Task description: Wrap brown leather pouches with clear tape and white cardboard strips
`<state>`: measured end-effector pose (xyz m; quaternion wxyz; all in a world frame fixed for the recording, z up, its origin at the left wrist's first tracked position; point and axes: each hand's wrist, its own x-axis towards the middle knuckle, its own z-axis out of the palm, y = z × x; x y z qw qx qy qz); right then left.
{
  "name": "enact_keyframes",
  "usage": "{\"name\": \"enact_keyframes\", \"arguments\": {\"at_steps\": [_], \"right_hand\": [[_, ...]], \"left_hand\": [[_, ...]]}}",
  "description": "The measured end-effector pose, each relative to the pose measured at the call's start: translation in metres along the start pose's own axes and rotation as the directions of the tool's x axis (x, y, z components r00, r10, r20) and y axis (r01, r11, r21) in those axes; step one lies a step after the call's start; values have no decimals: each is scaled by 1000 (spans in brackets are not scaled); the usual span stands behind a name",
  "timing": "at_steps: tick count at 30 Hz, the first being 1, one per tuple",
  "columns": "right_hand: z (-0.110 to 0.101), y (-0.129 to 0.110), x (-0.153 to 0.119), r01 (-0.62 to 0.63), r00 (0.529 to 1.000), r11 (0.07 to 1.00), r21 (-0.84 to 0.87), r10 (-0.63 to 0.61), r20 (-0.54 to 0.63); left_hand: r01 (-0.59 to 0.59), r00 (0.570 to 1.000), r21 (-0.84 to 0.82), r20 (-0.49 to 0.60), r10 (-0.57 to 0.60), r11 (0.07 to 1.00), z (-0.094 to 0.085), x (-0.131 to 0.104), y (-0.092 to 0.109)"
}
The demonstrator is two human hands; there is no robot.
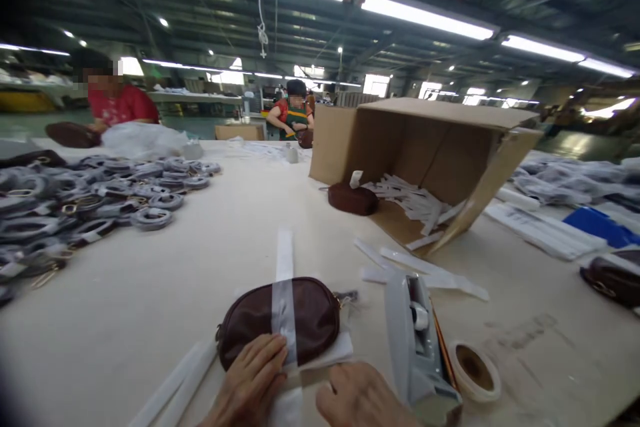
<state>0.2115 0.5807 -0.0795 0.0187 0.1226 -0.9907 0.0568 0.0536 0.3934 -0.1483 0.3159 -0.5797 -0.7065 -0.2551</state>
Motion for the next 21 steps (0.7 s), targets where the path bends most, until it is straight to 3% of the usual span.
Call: {"name": "enact_keyframes", "arguments": {"at_steps": [4, 9, 12, 14, 18, 21], "right_hand": [[-49, 8, 93, 196, 962, 976, -94, -173, 209], [-47, 20, 158, 340, 875, 932, -123, -265, 405], [-41, 26, 173, 362, 836, 924, -120, -266, 479], [-44, 30, 176, 365, 835, 925, -110, -273, 478], [-66, 34, 167, 301, 873, 952, -57, -251, 419], [-87, 29, 152, 265, 863, 963, 47, -259, 434]], "left_hand": [[-14, 1000, 0, -5, 14, 1000, 2, 0, 0], [1, 995, -21, -95, -4, 1000, 7, 4, -1], [19, 991, -24, -132, -22, 1000, 9, 5, -1], [29, 990, -16, -136, -31, 999, 8, 5, 0], [48, 988, -25, -147, -52, 999, 6, 6, 0], [55, 991, -30, -121, -58, 998, 6, 8, 0]]}}
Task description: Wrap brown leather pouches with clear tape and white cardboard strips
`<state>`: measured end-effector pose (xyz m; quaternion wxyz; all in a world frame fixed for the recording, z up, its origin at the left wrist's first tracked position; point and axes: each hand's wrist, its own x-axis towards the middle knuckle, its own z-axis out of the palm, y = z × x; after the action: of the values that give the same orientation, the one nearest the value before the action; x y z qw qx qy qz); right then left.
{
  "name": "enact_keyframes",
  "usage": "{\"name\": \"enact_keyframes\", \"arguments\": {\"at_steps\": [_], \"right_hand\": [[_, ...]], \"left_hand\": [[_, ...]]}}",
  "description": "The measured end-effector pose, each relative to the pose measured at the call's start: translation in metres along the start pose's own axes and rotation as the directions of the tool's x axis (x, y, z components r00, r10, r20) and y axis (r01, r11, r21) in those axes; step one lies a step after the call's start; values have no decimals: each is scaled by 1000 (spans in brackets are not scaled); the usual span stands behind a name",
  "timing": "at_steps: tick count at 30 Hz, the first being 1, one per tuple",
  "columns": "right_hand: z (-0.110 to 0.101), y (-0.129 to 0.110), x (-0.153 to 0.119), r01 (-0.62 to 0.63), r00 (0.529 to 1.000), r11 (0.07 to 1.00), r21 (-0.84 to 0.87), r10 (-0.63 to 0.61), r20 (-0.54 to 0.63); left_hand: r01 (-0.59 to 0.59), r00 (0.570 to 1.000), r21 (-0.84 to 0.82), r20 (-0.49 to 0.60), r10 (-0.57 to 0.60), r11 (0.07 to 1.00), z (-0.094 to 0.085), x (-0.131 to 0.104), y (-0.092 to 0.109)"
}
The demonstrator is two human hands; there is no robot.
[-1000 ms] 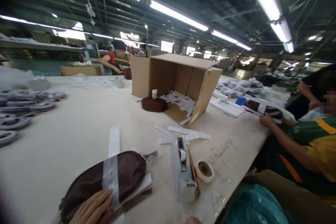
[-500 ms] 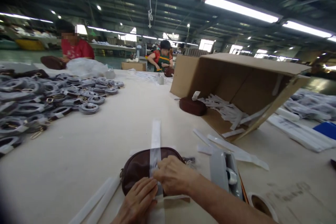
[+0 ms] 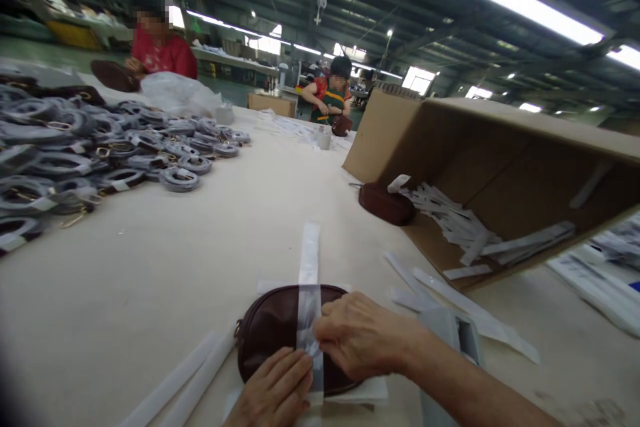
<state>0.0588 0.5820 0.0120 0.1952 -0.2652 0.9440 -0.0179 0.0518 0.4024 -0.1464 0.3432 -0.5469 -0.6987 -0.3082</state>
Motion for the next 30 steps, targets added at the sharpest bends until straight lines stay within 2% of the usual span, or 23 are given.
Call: {"name": "enact_keyframes", "arguments": {"at_steps": [3, 5, 9, 12, 17, 21, 26, 30], "right_hand": [[-6, -10, -9, 61, 996, 993, 99, -67, 60], [-4, -12, -3, 91, 988, 989, 113, -104, 114], [2, -4, 29, 61, 977, 998, -26, -54, 205], [5, 0, 50, 46, 969, 988, -148, -8, 248], [15, 6, 64, 88, 969, 983, -163, -46, 244], [21, 15, 70, -25, 972, 996, -81, 43, 232], [19, 24, 77, -174, 964, 985, 0, 171, 202], [23, 36, 80, -271, 957, 960, 68, 262, 124]], "left_hand": [[2, 999, 4, -40, -2, 1000, 3, -1, 1], [-1, 998, 1, -64, 1, 1000, 4, -2, 1], [-15, 1000, 8, 4, 15, 1000, 2, -4, 0], [-20, 1000, 20, -14, 20, 1000, 2, -5, -1], [-26, 999, 26, -35, 27, 999, 8, -7, 0], [-22, 999, 23, -40, 23, 999, 10, -5, -1], [-11, 998, 26, -60, 12, 1000, 8, -1, -1], [-12, 999, 34, -35, 13, 999, 5, 0, 0]]}}
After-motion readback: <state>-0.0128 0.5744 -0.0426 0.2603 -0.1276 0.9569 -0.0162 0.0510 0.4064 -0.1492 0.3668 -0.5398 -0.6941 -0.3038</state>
